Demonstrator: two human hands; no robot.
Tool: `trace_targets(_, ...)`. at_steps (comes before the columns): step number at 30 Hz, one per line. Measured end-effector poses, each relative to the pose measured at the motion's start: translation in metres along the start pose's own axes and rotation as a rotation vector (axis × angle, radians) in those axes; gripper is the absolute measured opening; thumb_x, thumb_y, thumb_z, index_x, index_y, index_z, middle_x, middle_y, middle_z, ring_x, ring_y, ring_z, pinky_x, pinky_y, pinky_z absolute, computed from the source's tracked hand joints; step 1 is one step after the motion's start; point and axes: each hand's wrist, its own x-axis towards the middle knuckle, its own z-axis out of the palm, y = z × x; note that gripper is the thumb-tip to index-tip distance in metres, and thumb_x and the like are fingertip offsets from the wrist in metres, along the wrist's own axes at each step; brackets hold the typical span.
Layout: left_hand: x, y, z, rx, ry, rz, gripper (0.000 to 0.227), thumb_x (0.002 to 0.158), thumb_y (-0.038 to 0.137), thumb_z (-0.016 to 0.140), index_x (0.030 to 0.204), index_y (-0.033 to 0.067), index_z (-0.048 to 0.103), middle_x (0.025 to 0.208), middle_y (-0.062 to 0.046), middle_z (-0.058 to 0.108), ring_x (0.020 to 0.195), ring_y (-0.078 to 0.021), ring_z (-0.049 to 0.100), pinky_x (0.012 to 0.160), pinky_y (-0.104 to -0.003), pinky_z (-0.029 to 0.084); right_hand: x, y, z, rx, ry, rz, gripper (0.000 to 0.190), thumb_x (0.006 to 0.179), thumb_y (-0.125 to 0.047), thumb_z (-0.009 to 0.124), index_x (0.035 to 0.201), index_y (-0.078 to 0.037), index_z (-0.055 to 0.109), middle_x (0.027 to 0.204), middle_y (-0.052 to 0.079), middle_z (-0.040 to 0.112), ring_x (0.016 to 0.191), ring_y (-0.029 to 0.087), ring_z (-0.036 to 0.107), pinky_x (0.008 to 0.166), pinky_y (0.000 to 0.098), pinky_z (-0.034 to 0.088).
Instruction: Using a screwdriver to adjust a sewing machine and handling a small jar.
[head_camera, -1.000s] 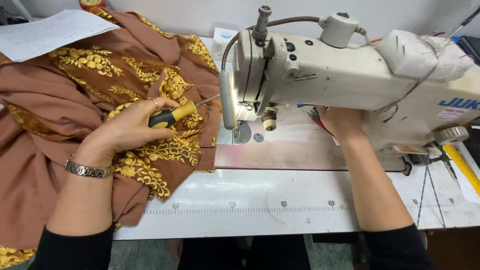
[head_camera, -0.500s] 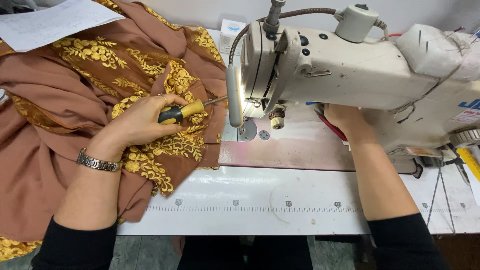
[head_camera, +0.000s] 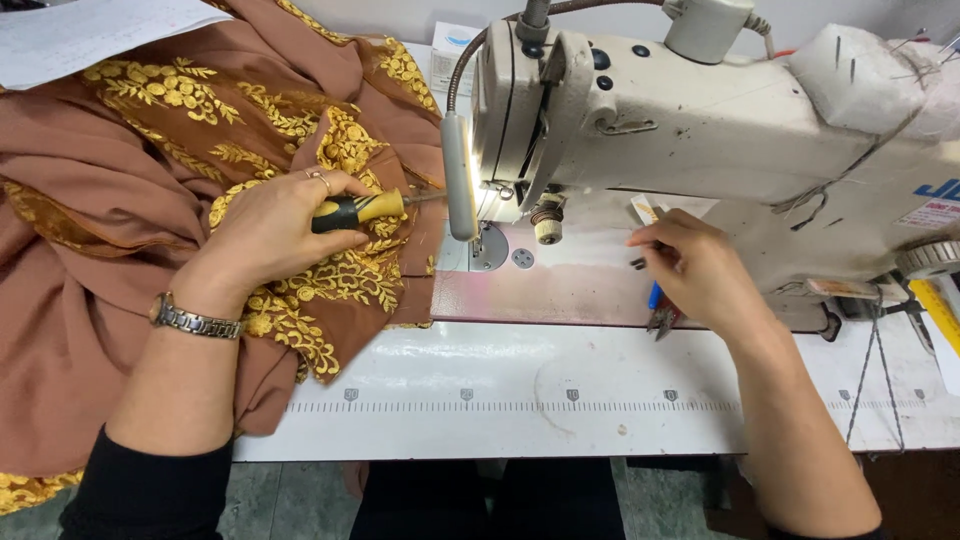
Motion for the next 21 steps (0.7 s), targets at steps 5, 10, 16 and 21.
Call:
trace_targets(5, 0.002, -0.008, 0.006, 0.100, 0.060, 0.042, 0.045, 0.079, 0.026, 0.075, 0.122, 0.0244, 0.065, 0.104, -0.013, 0.067, 0.097, -0.0375, 0.065, 0.079, -0.049, 0.049, 0.032, -0.048, 0.019, 0.033, -0.209, -0.177, 0.009, 0.076, -0.008, 0.064, 0.083, -0.013, 0.068, 0.075, 0.006, 0.063, 0.072, 0.025, 0.066, 0.067, 0.0362, 0.053)
trace_targets(10, 0.001, -0.005, 0.004, 0.099, 0.029, 0.037, 0.039, 0.081, 0.023, 0.073, 0.119, 0.0249, 0.068, 0.096, -0.008, 0.067, 0.092, -0.0303, 0.065, 0.076, -0.043, 0.048, 0.046, -0.065, 0.035, 0.054, -0.344, -0.085, 0.019, 0.081, -0.014, 0.062, 0.065, -0.004, 0.059, 0.068, 0.011, 0.058, 0.065, 0.028, 0.063, 0.064, 0.0367, 0.052)
trace_targets(16, 0.004, -0.007, 0.004, 0.073, 0.014, 0.035, 0.039, 0.081, 0.022, 0.073, 0.119, 0.0220, 0.069, 0.096, -0.008, 0.067, 0.091, -0.0307, 0.064, 0.075, -0.044, 0.048, 0.050, -0.034, 0.071, 0.195, -0.127, -0.107, 0.025, 0.073, -0.016, 0.077, 0.065, -0.003, 0.056, 0.070, 0.012, 0.056, 0.068, 0.031, 0.064, 0.063, 0.0358, 0.051)
trace_targets(21, 0.003, -0.004, 0.000, 0.042, 0.018, 0.016, 0.040, 0.077, 0.021, 0.076, 0.117, 0.0198, 0.069, 0.095, -0.010, 0.068, 0.093, -0.0339, 0.065, 0.078, -0.048, 0.047, 0.045, -0.037, 0.072, 0.215, 0.013, -0.235, 0.033, 0.075, -0.015, 0.080, 0.063, 0.001, 0.054, 0.068, 0.013, 0.052, 0.065, 0.029, 0.062, 0.061, 0.0345, 0.050)
